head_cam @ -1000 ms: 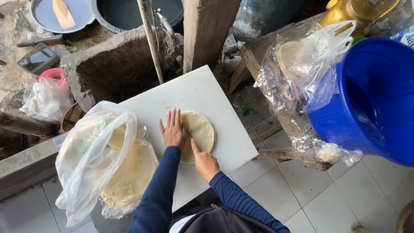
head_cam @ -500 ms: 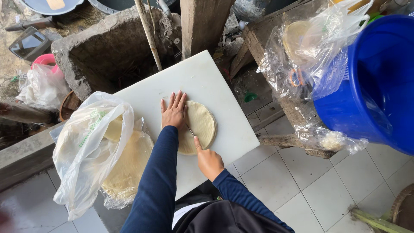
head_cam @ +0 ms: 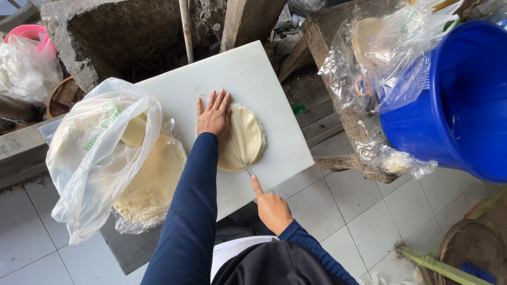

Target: The person takes a stack of thin dough wrappers from a plastic bag, folds them by hand into a triangle, and cuts the stack into smaller triangular pieces using a knife on a white cutting board.

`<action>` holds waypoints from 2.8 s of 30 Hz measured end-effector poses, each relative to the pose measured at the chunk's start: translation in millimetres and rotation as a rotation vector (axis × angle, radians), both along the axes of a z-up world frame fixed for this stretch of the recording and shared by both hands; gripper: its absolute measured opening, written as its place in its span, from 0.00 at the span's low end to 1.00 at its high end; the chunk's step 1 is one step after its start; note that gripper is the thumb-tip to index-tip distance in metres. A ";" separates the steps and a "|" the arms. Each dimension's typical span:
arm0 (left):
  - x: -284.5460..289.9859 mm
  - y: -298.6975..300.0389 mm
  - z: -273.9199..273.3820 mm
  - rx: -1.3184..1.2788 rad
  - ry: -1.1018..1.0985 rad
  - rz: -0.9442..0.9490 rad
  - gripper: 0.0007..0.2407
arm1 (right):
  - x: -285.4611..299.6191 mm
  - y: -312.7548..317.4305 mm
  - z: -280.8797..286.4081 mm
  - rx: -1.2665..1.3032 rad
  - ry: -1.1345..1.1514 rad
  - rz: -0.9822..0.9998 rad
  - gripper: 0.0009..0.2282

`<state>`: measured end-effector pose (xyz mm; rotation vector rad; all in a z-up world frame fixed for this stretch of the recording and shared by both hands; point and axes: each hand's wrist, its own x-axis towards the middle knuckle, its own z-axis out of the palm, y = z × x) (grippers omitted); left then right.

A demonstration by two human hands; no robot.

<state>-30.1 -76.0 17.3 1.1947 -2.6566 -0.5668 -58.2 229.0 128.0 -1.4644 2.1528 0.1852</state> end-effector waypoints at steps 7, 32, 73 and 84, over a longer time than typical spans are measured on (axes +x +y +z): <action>-1.1 0.0 -8.7 0.001 0.045 -0.004 0.22 | 0.5 63.4 13.2 0.067 -0.175 -0.145 0.36; 17.9 48.1 -40.9 -0.109 0.024 0.343 0.25 | -36.2 -155.8 -37.5 -0.358 -0.123 -0.164 0.32; -7.0 30.7 -7.8 -0.248 -0.183 0.102 0.29 | -16.3 -78.9 -5.0 0.004 -0.058 -0.066 0.38; -14.7 19.7 -14.2 -0.074 0.016 -0.050 0.23 | 0.3 -17.9 3.5 0.031 -0.026 -0.042 0.38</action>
